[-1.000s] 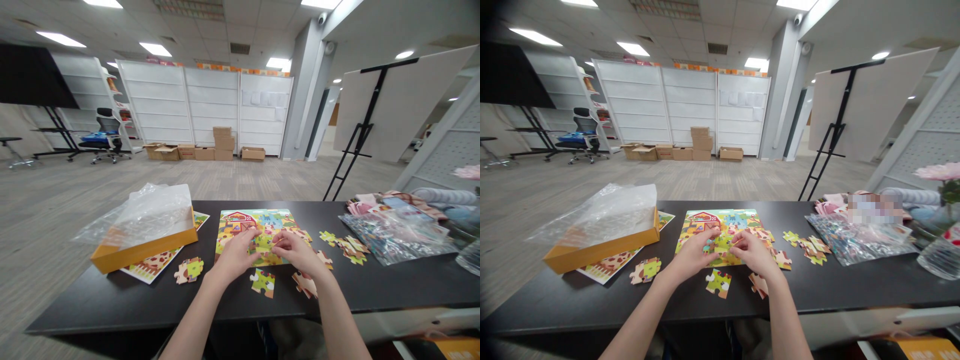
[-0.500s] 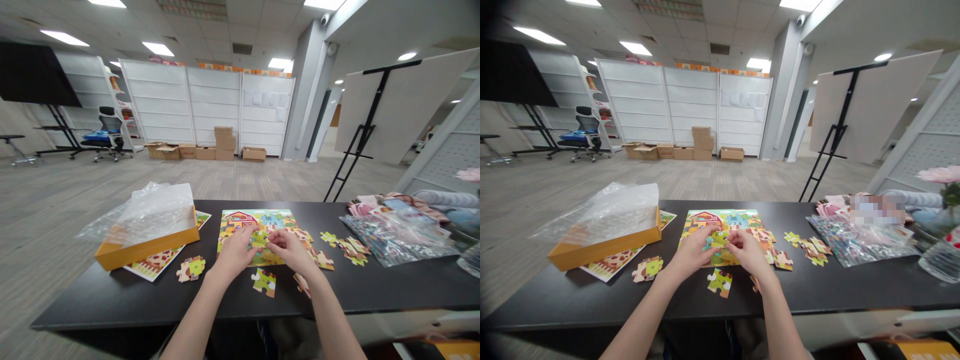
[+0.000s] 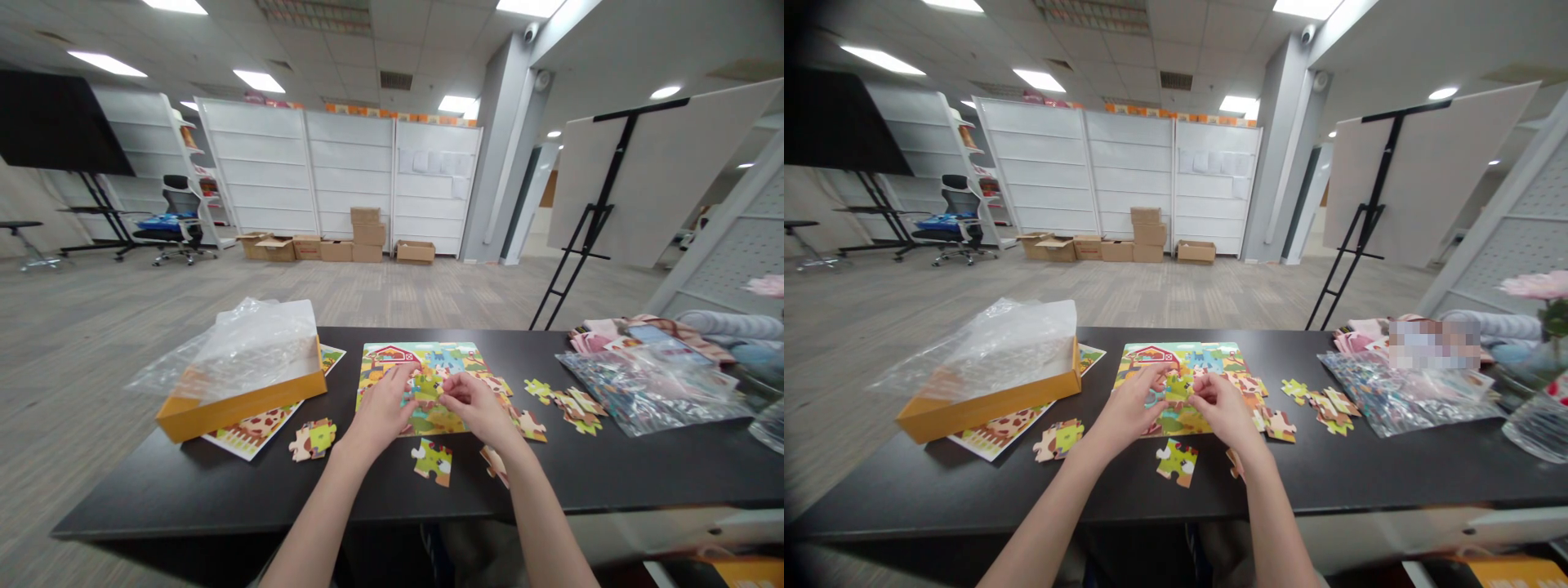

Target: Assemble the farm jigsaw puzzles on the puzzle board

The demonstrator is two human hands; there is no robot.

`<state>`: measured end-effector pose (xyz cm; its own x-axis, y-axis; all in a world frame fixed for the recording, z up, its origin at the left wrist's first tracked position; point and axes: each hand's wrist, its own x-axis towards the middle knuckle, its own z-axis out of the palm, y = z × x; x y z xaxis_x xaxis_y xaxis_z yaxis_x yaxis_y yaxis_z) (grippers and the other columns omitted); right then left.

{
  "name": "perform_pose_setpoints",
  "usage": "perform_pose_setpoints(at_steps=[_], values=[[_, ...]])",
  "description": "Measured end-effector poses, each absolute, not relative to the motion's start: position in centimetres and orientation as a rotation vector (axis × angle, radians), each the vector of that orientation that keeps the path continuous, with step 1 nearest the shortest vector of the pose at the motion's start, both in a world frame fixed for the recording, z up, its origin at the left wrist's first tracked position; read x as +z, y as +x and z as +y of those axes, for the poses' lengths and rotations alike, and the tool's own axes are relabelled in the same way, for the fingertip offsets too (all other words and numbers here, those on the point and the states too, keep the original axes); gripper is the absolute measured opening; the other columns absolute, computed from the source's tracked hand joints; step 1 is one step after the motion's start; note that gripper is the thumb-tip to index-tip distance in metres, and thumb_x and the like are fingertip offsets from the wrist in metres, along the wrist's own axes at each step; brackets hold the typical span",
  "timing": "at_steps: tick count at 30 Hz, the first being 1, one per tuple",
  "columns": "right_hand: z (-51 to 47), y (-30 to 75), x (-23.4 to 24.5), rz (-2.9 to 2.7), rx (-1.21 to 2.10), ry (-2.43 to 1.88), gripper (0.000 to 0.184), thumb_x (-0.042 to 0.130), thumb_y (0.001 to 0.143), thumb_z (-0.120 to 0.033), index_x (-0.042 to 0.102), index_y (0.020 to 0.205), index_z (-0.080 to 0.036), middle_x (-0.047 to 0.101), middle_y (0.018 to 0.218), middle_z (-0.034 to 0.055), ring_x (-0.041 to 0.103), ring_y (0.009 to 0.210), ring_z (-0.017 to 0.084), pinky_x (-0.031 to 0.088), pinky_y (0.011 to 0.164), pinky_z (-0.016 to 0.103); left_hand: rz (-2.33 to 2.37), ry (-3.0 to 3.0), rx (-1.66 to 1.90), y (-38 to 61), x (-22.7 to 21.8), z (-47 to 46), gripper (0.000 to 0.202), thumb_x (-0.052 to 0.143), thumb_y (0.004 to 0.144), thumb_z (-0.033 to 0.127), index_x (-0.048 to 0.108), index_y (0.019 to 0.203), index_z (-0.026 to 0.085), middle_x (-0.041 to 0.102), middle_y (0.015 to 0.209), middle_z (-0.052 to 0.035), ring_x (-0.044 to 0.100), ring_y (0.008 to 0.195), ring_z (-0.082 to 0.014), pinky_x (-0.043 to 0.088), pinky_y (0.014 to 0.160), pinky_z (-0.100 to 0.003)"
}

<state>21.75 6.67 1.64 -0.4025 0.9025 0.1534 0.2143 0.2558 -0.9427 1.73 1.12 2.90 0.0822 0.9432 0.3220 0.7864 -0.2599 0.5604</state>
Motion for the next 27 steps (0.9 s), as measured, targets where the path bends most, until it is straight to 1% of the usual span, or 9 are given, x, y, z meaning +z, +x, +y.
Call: perform_pose_setpoints(at_steps=[3,7,10,13,16,19,22,27], values=[[6.7,22.0,1.8,-1.791,1.159,-1.037,0.022,0.068,0.074,-0.037,0.053,0.081,-0.022,0.064,0.076,0.0006,0.065,0.073,0.018,0.05,0.071,0.032,1.764,2.119,0.889,1.6,2.9,1.1,0.057,0.061,0.082,0.015,0.049,0.136,0.028,0.064,0.127,-0.0064,0.068,0.101,-0.0226,0.053,0.087,-0.035],[6.7,22.2,1.9,-1.813,1.128,-1.06,0.021,0.066,0.075,-0.037,0.053,0.081,-0.022,0.064,0.075,0.0004,0.065,0.072,0.018,0.05,0.07,0.031,1.801,2.129,0.844,1.6,3.2,0.9,0.056,0.058,0.084,0.015,0.049,0.137,0.03,0.066,0.126,-0.005,0.069,0.099,-0.0226,0.053,0.083,-0.034],[7.0,22.9,1.8,-1.839,1.064,-1.109,0.018,0.064,0.077,-0.036,0.054,0.082,-0.022,0.066,0.076,0.0012,0.067,0.072,0.019,0.05,0.069,0.031,1.829,2.135,0.811,1.4,3.3,0.8,0.052,0.058,0.086,0.018,0.05,0.136,0.031,0.067,0.126,-0.0045,0.069,0.1,-0.023,0.053,0.083,-0.034],[7.6,24.2,1.6,-1.848,0.914,-1.23,0.014,0.061,0.077,-0.034,0.057,0.082,-0.022,0.069,0.076,0.003,0.069,0.074,0.021,0.05,0.07,0.033,1.873,2.11,0.768,1.0,3.3,0.7,0.048,0.06,0.087,0.02,0.053,0.133,0.031,0.069,0.123,-0.0048,0.069,0.103,-0.0237,0.052,0.084,-0.034],[8.1,25.4,1.3,-1.836,0.787,-1.321,0.013,0.061,0.077,-0.035,0.058,0.08,-0.023,0.071,0.075,0.0037,0.069,0.072,0.023,0.05,0.068,0.034,1.924,2.091,0.744,0.5,3.2,0.8,0.046,0.061,0.087,0.021,0.055,0.131,0.031,0.068,0.127,-0.0055,0.068,0.107,-0.0255,0.052,0.084,-0.035],[8.2,26.0,1.2,-1.819,0.763,-1.334,0.013,0.061,0.077,-0.036,0.058,0.08,-0.023,0.071,0.075,0.0038,0.069,0.072,0.023,0.05,0.069,0.034,1.957,2.078,0.733,0.2,3.1,0.9,0.046,0.06,0.088,0.021,0.055,0.132,0.032,0.067,0.129,-0.0051,0.068,0.107,-0.0254,0.052,0.083,-0.035],[8.2,26.0,1.3,-1.814,0.788,-1.334,0.014,0.061,0.076,-0.037,0.057,0.079,-0.023,0.072,0.075,0.0043,0.069,0.072,0.023,0.051,0.069,0.035,1.97,2.097,0.715,0.2,3.0,0.9,0.043,0.058,0.089,0.02,0.057,0.13,0.031,0.067,0.129,-0.0054,0.068,0.108,-0.0253,0.052,0.083,-0.034],[8.2,25.7,1.4,-1.814,0.769,-1.336,0.013,0.059,0.076,-0.035,0.06,0.081,-0.023,0.073,0.081,0.0063,0.069,0.075,0.023,0.052,0.072,0.036,1.953,2.112,0.73,0.4,2.8,1.0,0.035,0.058,0.09,0.023,0.06,0.124,0.029,0.067,0.129,-0.0057,0.067,0.111,-0.0263,0.052,0.086,-0.035]])
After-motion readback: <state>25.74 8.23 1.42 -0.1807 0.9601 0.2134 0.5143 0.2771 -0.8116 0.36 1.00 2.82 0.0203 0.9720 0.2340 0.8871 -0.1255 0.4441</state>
